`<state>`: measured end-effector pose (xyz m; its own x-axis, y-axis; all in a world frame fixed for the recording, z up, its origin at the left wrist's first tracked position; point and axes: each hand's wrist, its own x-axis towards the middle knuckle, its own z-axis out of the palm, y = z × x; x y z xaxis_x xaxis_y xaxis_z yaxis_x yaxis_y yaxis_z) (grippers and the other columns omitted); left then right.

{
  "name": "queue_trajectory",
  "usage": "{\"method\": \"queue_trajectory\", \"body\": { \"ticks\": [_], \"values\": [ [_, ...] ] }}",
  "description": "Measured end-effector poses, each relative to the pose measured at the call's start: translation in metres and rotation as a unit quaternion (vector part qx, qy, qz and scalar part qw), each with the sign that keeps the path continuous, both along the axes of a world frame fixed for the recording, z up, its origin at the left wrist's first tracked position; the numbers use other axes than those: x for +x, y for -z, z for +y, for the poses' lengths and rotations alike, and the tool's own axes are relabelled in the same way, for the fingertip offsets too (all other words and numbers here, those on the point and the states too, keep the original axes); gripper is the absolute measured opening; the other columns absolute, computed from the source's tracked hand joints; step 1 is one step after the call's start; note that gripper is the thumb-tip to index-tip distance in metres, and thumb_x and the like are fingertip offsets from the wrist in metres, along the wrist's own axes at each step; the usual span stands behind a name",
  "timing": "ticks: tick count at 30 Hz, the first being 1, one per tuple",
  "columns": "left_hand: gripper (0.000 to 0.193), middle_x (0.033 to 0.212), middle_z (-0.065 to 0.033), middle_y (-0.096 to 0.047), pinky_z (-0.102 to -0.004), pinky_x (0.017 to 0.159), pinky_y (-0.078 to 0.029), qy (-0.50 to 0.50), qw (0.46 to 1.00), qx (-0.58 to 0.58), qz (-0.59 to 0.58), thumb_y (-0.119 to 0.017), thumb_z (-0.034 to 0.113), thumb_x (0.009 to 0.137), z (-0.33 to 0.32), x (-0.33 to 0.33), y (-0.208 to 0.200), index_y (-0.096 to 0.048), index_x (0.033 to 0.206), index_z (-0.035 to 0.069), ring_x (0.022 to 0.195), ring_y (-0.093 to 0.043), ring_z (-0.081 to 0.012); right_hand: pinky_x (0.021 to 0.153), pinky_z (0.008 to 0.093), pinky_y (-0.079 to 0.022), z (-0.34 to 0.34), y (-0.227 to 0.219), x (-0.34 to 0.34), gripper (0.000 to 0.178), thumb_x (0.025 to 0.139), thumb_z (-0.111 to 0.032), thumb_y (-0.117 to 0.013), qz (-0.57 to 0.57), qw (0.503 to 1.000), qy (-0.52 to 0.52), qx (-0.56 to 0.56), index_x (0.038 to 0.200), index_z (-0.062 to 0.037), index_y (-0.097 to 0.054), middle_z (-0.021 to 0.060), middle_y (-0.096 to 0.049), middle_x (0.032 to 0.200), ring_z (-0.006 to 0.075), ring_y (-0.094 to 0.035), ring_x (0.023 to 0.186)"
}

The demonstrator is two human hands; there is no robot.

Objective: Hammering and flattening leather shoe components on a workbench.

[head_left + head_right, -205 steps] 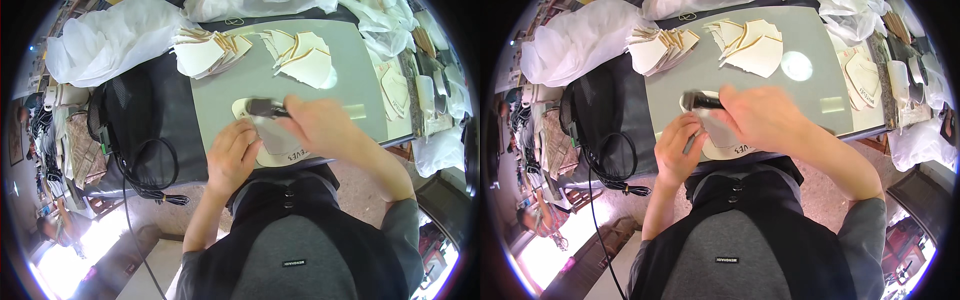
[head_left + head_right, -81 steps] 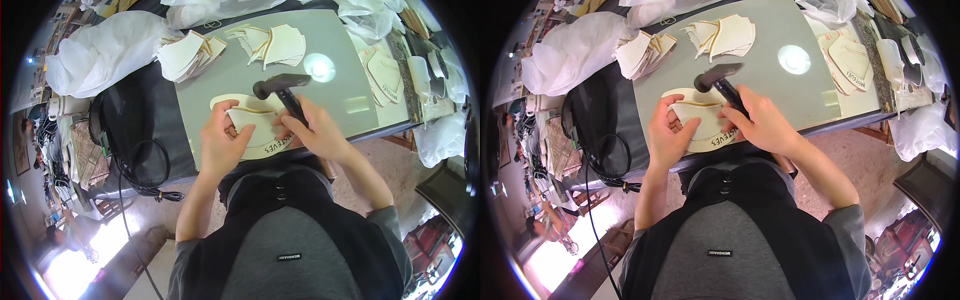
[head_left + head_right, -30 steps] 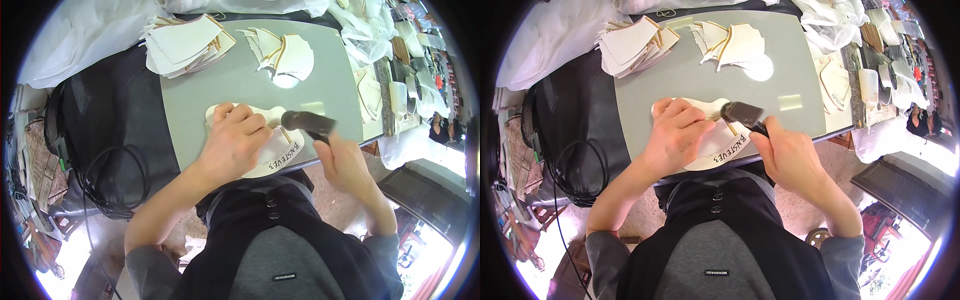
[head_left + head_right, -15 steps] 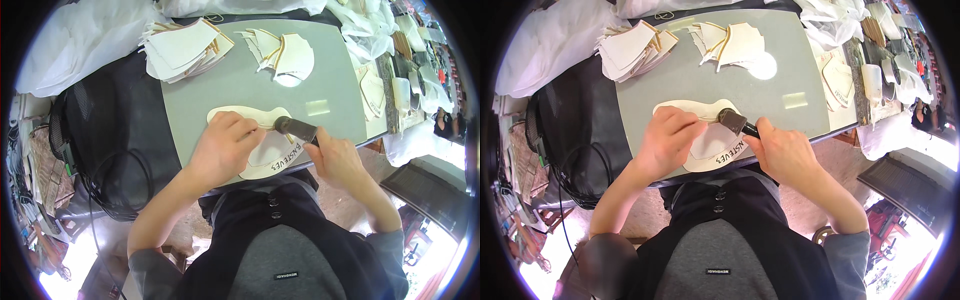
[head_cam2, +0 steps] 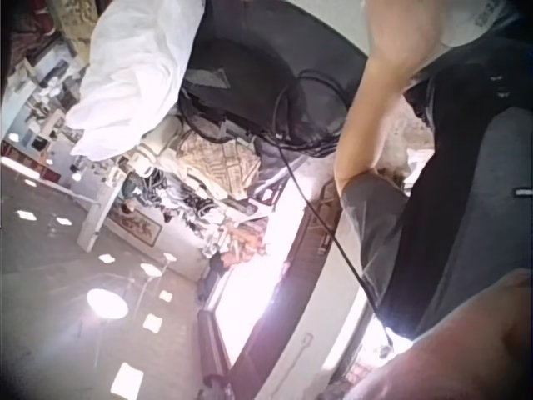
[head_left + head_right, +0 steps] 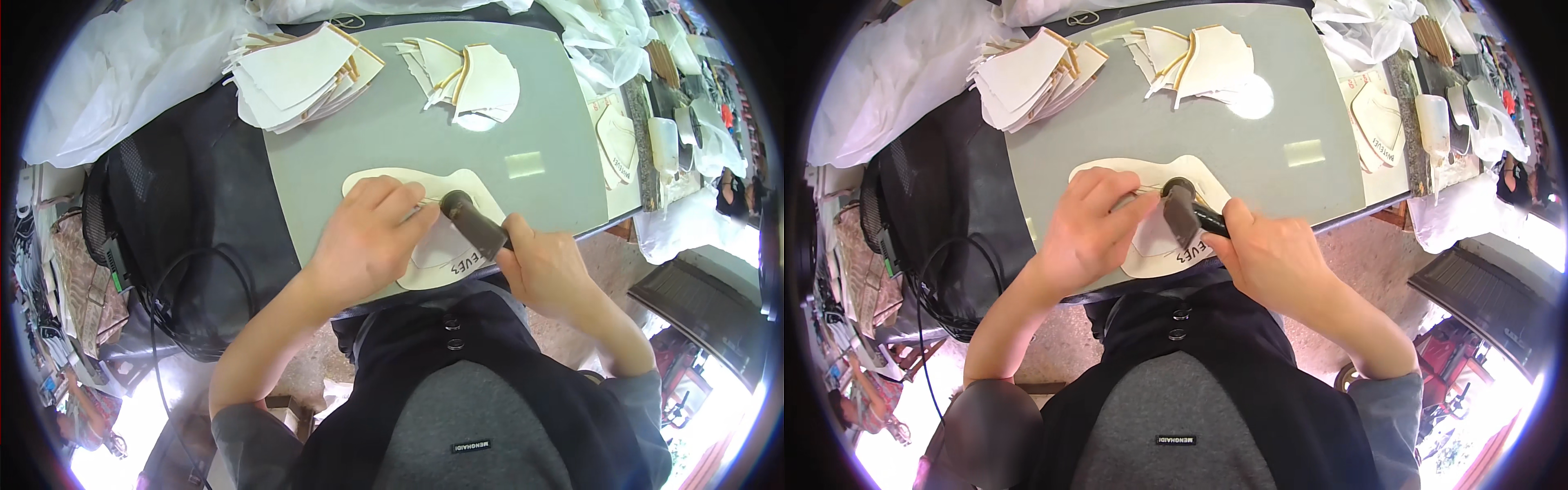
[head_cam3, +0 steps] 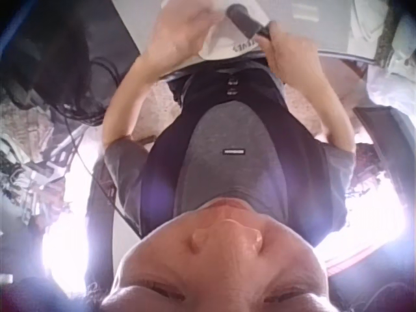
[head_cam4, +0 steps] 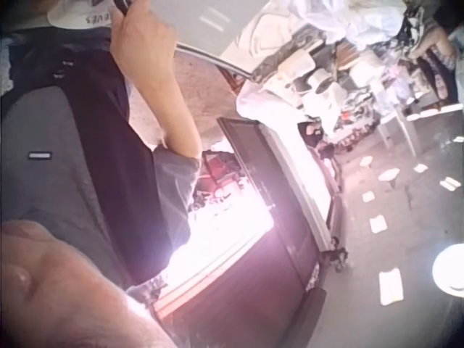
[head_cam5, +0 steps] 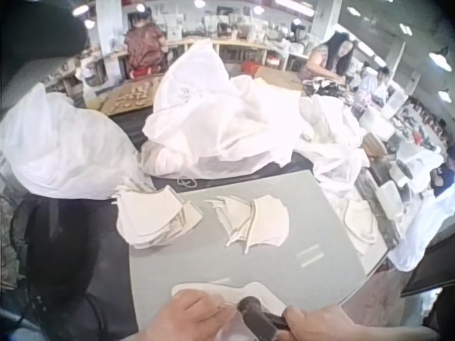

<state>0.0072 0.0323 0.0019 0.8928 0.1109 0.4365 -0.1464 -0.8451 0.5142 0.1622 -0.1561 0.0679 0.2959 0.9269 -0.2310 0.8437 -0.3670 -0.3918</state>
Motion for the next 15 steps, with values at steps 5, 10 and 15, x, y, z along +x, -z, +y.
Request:
{"method": "queue_trajectory", "body": {
  "ticks": [5,10,15],
  "values": [
    [0.036,0.098,-0.0080,-0.062,-0.0374,0.080,-0.052,0.010,1.000,0.003,-0.002,-0.070,-0.003,0.065,0.011,-0.007,0.003,-0.070,0.100,0.002,0.089,-0.061,-0.0276,0.047,0.0456,-0.045,0.007,-0.005,0.001,0.035,0.098,-0.033,-0.058,0.015,0.997,0.015,-0.076,0.088,-0.0014,-0.046,0.0139,-0.055,0.056,0.0373,-0.058,0.051],
    [0.033,0.097,-0.0072,-0.061,-0.0375,0.083,-0.052,0.014,1.000,0.006,0.006,-0.070,0.001,0.068,0.013,-0.003,-0.001,-0.068,0.101,0.002,0.094,-0.060,-0.0270,0.050,0.0474,-0.045,0.009,-0.004,-0.006,0.033,0.098,-0.031,-0.059,-0.008,0.999,-0.003,-0.034,0.088,-0.0014,-0.047,0.0135,-0.054,0.054,0.0370,-0.059,0.053],
    [0.038,0.099,-0.0083,-0.062,-0.0380,0.080,-0.052,0.008,1.000,-0.006,0.017,-0.072,-0.001,0.065,0.013,-0.005,-0.004,-0.069,0.103,0.002,0.095,-0.060,-0.0287,0.050,0.0464,-0.046,0.014,-0.009,-0.010,0.033,0.098,-0.031,-0.058,0.005,1.000,0.003,-0.021,0.089,-0.0009,-0.047,0.0133,-0.054,0.054,0.0368,-0.059,0.053]
  ]
}}
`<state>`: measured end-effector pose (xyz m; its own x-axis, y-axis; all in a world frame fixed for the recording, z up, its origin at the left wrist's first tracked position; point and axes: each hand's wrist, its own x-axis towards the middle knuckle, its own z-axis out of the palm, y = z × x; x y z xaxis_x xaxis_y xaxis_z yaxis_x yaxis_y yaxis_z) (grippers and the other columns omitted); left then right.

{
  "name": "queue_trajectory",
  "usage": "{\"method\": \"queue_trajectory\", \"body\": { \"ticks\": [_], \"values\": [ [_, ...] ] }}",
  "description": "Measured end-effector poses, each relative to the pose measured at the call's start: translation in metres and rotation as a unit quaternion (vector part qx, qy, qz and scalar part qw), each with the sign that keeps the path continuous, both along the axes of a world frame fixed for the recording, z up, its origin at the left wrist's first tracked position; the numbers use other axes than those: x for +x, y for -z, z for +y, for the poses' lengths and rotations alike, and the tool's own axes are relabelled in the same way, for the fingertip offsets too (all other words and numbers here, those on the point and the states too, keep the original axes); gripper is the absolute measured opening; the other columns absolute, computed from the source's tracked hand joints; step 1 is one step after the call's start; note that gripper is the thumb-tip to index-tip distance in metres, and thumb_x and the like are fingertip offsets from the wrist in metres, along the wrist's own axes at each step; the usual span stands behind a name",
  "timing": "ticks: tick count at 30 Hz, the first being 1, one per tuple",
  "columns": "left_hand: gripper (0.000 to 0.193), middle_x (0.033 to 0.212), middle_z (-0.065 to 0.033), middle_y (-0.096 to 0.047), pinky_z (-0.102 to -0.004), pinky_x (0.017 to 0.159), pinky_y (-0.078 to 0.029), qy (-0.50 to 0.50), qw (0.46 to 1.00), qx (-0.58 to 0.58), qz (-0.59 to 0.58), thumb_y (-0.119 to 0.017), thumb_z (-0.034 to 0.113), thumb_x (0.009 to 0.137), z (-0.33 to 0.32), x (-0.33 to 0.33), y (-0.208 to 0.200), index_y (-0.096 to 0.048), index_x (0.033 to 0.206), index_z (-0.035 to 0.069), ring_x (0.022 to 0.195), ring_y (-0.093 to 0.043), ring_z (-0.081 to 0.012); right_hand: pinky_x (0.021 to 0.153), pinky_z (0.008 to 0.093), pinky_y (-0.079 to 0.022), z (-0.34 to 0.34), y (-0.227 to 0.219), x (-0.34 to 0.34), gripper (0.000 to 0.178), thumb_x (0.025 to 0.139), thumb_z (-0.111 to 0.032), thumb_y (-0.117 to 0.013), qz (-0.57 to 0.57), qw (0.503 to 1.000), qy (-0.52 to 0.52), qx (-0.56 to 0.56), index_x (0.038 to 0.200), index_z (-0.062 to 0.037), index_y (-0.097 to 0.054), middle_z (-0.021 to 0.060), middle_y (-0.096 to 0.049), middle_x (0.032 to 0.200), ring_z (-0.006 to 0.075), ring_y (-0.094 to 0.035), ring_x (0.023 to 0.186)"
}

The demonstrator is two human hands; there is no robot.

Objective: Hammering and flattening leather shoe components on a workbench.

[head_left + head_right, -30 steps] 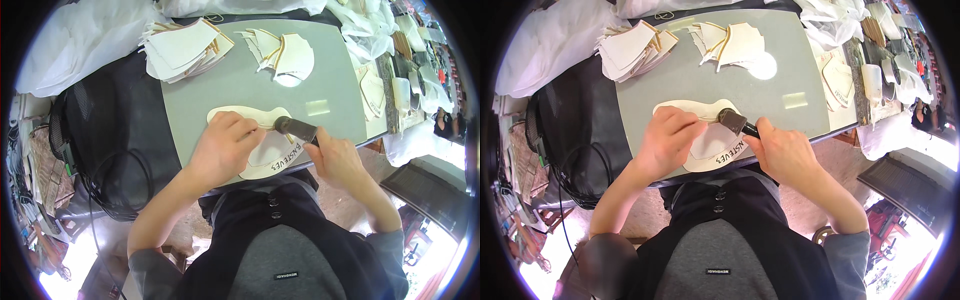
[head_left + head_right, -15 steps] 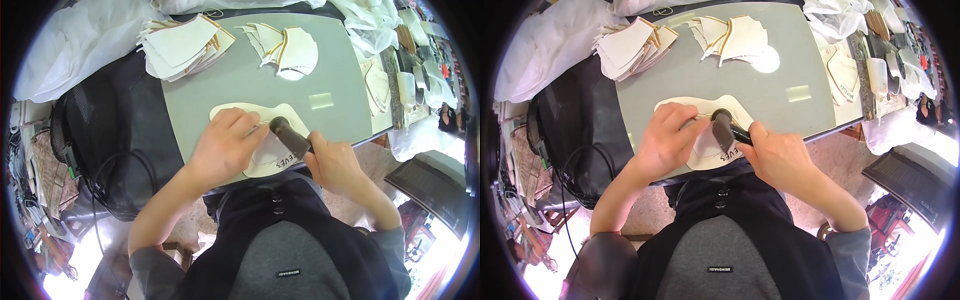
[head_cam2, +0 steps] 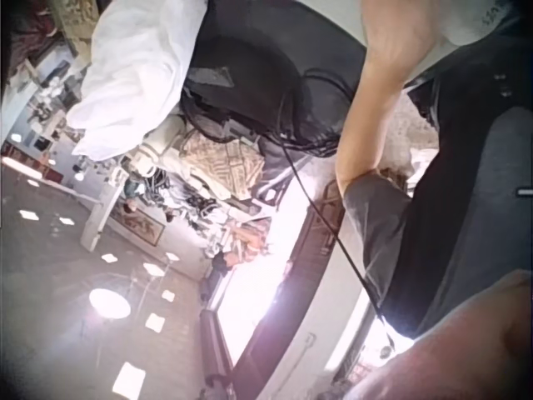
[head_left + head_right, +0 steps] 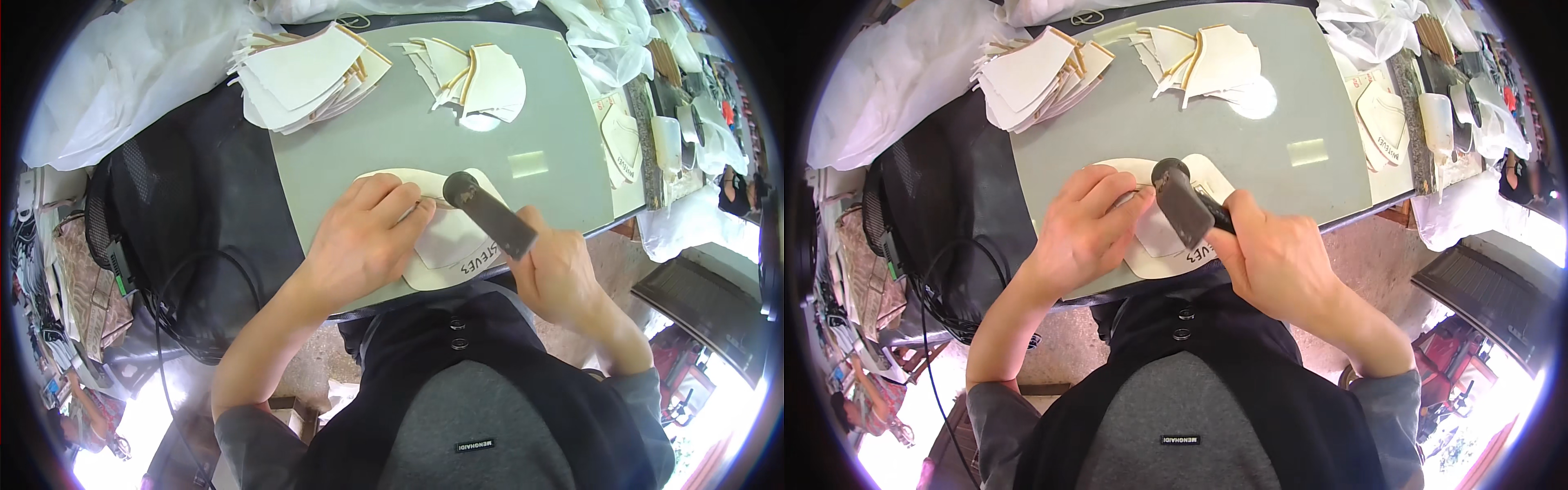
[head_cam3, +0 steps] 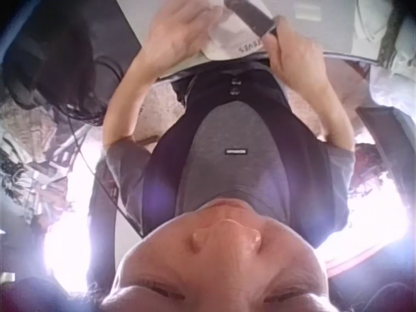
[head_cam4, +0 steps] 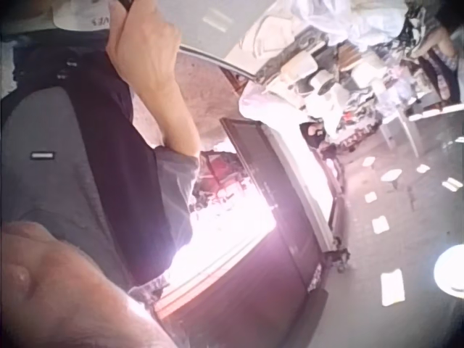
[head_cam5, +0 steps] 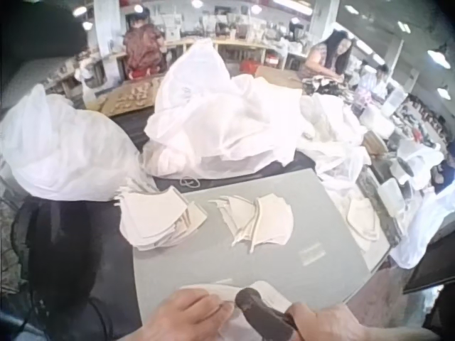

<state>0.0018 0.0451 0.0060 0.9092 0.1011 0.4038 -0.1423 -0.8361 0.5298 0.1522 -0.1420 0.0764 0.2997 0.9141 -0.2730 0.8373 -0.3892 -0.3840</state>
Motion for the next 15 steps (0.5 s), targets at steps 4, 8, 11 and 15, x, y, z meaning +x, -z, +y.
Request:
{"method": "queue_trajectory", "body": {
  "ticks": [4,8,11,15],
  "values": [
    [0.036,0.099,-0.0079,-0.062,-0.0377,0.081,-0.052,-0.013,1.000,0.005,-0.002,-0.073,0.000,0.067,-0.001,-0.004,0.002,-0.069,0.102,0.002,0.094,-0.061,-0.0282,0.049,0.0456,-0.046,0.001,0.006,-0.003,0.034,0.098,-0.032,-0.059,-0.013,0.999,0.003,-0.047,0.089,-0.0011,-0.047,0.0134,-0.054,0.054,0.0370,-0.060,0.052],
    [0.032,0.099,-0.0073,-0.063,-0.0372,0.080,-0.053,-0.043,0.999,0.019,-0.020,-0.074,0.001,0.070,-0.004,-0.009,0.008,-0.069,0.102,0.000,0.093,-0.061,-0.0278,0.047,0.0461,-0.046,0.002,0.004,-0.003,0.034,0.098,-0.032,-0.058,-0.010,0.999,0.006,-0.049,0.089,-0.0009,-0.047,0.0138,-0.055,0.055,0.0376,-0.059,0.051],
    [0.031,0.100,-0.0074,-0.064,-0.0371,0.079,-0.053,-0.040,0.999,0.024,-0.019,-0.074,0.001,0.070,-0.006,-0.009,0.007,-0.069,0.101,0.000,0.093,-0.062,-0.0278,0.046,0.0463,-0.046,-0.001,0.001,-0.005,0.034,0.098,-0.032,-0.058,0.037,0.995,0.025,0.089,0.088,-0.0006,-0.047,0.0140,-0.055,0.054,0.0380,-0.059,0.050],
    [0.030,0.101,-0.0079,-0.064,-0.0370,0.079,-0.052,-0.042,0.999,0.025,-0.011,-0.074,0.000,0.070,-0.003,-0.006,0.006,-0.069,0.100,0.000,0.092,-0.062,-0.0279,0.047,0.0462,-0.046,0.008,0.004,0.000,0.034,0.098,-0.030,-0.059,0.007,1.000,0.001,-0.005,0.087,-0.0005,-0.047,0.0135,-0.054,0.053,0.0376,-0.059,0.050]
  ]
}}
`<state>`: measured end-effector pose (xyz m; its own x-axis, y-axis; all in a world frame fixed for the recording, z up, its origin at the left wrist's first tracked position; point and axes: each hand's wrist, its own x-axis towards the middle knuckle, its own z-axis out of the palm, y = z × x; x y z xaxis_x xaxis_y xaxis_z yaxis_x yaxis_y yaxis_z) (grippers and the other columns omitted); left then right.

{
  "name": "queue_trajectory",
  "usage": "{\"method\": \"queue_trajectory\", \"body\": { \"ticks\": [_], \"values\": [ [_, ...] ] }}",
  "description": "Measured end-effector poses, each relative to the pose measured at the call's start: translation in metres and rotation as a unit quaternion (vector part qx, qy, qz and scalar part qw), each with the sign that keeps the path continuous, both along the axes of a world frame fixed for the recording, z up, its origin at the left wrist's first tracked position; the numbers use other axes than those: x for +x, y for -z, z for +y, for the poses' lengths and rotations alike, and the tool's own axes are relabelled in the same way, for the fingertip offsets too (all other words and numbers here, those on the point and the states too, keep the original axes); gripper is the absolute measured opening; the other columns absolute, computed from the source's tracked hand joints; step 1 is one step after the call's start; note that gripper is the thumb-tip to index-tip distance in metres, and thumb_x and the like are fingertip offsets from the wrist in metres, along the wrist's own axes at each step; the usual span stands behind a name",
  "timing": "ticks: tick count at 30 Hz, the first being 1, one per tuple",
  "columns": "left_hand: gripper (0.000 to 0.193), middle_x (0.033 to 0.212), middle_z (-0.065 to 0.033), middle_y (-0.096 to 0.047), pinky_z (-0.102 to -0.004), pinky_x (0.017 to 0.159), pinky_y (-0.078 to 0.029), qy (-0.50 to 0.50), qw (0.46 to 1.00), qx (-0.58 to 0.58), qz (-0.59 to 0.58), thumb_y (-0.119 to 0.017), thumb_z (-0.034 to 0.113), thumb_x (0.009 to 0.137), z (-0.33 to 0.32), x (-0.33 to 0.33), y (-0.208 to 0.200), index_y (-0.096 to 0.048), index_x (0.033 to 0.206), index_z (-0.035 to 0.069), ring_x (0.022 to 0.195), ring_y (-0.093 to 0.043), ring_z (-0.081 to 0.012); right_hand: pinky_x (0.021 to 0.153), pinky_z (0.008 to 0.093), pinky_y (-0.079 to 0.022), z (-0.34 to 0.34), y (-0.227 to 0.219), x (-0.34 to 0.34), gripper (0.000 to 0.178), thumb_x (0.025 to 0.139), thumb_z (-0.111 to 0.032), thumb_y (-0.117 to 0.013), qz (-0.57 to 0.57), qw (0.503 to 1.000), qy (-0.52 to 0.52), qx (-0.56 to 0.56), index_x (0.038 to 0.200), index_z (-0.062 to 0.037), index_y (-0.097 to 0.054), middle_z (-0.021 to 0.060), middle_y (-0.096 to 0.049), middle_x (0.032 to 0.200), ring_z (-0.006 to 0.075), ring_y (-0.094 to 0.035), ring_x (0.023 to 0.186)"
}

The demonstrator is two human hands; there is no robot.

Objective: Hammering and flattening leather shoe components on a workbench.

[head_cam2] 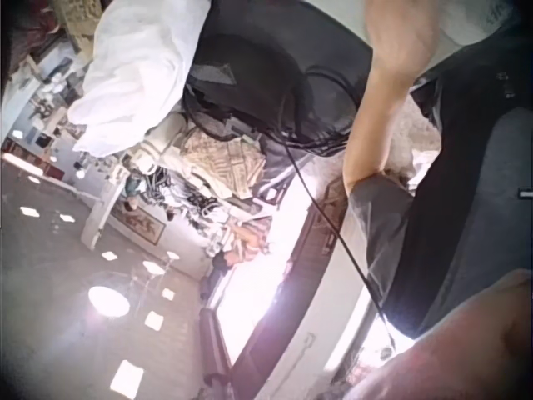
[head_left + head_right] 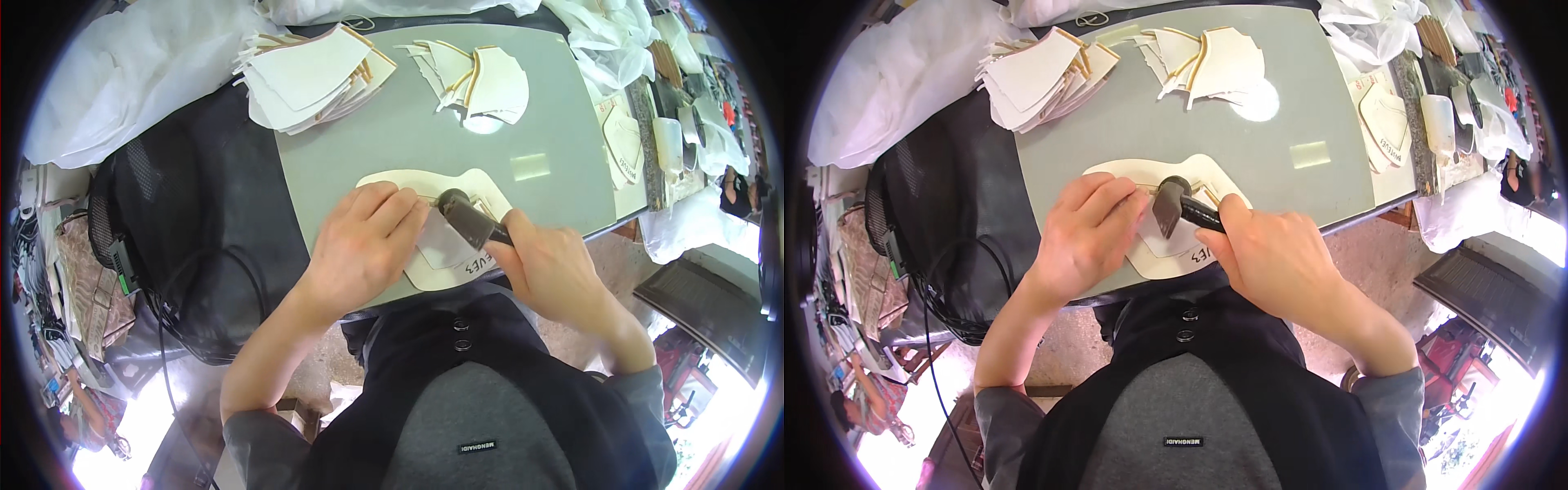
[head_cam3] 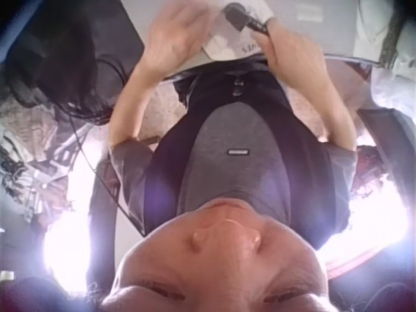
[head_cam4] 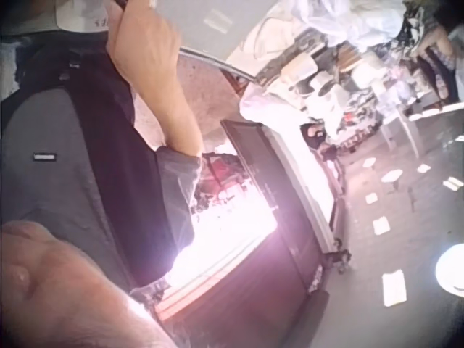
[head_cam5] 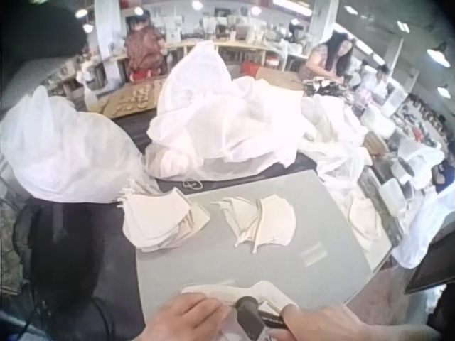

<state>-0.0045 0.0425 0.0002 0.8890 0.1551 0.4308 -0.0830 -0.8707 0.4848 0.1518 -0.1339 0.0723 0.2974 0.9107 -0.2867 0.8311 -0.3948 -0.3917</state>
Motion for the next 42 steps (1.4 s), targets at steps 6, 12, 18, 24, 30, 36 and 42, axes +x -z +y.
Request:
{"method": "queue_trajectory", "body": {
  "ticks": [6,12,18,24,30,36,42],
  "values": [
    [0.032,0.100,-0.0081,-0.063,-0.0370,0.078,-0.052,-0.026,0.999,-0.046,0.002,-0.076,0.000,0.070,-0.004,-0.005,-0.006,-0.069,0.101,0.000,0.090,-0.061,-0.0279,0.047,0.0457,-0.046,-0.003,0.004,-0.001,0.035,0.098,-0.032,-0.059,-0.023,0.999,-0.026,-0.002,0.087,-0.0003,-0.048,0.0136,-0.054,0.053,0.0372,-0.060,0.050],
    [0.032,0.098,-0.0082,-0.064,-0.0372,0.078,-0.053,-0.038,0.999,0.039,0.001,-0.077,0.001,0.069,-0.007,-0.009,0.001,-0.070,0.100,0.000,0.090,-0.062,-0.0266,0.048,0.0463,-0.046,-0.001,-0.002,0.005,0.035,0.098,-0.032,-0.057,0.008,1.000,0.000,0.019,0.088,-0.0001,-0.048,0.0141,-0.054,0.054,0.0378,-0.059,0.051],
    [0.031,0.097,-0.0077,-0.065,-0.0366,0.077,-0.053,-0.038,0.998,0.040,-0.012,-0.078,0.001,0.068,-0.008,-0.006,0.000,-0.070,0.098,0.000,0.090,-0.063,-0.0262,0.049,0.0470,-0.045,0.004,-0.001,0.006,0.033,0.100,-0.032,-0.055,-0.005,0.999,-0.037,0.013,0.092,-0.0011,-0.048,0.0146,-0.055,0.056,0.0390,-0.059,0.054],
    [0.031,0.099,-0.0087,-0.066,-0.0371,0.079,-0.054,-0.046,0.998,0.051,-0.014,-0.078,0.003,0.069,-0.011,-0.010,-0.002,-0.070,0.098,-0.002,0.091,-0.063,-0.0256,0.048,0.0460,-0.045,0.009,0.001,0.005,0.035,0.100,-0.031,-0.054,-0.027,0.998,-0.056,-0.010,0.087,0.0001,-0.049,0.0149,-0.055,0.056,0.0383,-0.059,0.053],
    [0.032,0.111,-0.0157,-0.066,-0.0409,0.096,-0.051,-0.047,0.992,0.105,0.054,-0.069,0.016,0.081,-0.021,-0.024,-0.008,-0.066,0.106,-0.004,0.108,-0.061,-0.0287,0.048,0.0465,-0.045,0.015,-0.002,0.006,0.034,0.100,-0.031,-0.055,0.064,0.994,-0.034,0.083,0.087,0.0000,-0.048,0.0161,-0.056,0.056,0.0391,-0.059,0.054],
    [0.035,0.113,-0.0159,-0.067,-0.0418,0.099,-0.049,-0.049,0.990,0.116,0.070,-0.067,0.020,0.085,-0.022,-0.026,-0.008,-0.064,0.110,-0.004,0.110,-0.061,-0.0286,0.049,0.0466,-0.045,0.024,-0.002,0.009,0.035,0.099,-0.031,-0.057,0.062,0.996,-0.038,0.044,0.085,-0.0002,-0.047,0.0164,-0.055,0.056,0.0396,-0.059,0.054],
    [0.038,0.113,-0.0165,-0.067,-0.0415,0.099,-0.049,-0.060,0.990,0.108,0.074,-0.068,0.020,0.083,-0.026,-0.028,-0.008,-0.063,0.111,-0.005,0.110,-0.062,-0.0289,0.051,0.0470,-0.046,0.031,0.000,0.013,0.034,0.098,-0.030,-0.057,0.032,0.994,-0.100,0.036,0.085,0.0002,-0.048,0.0167,-0.059,0.061,0.0399,-0.060,0.056]
  ]
}}
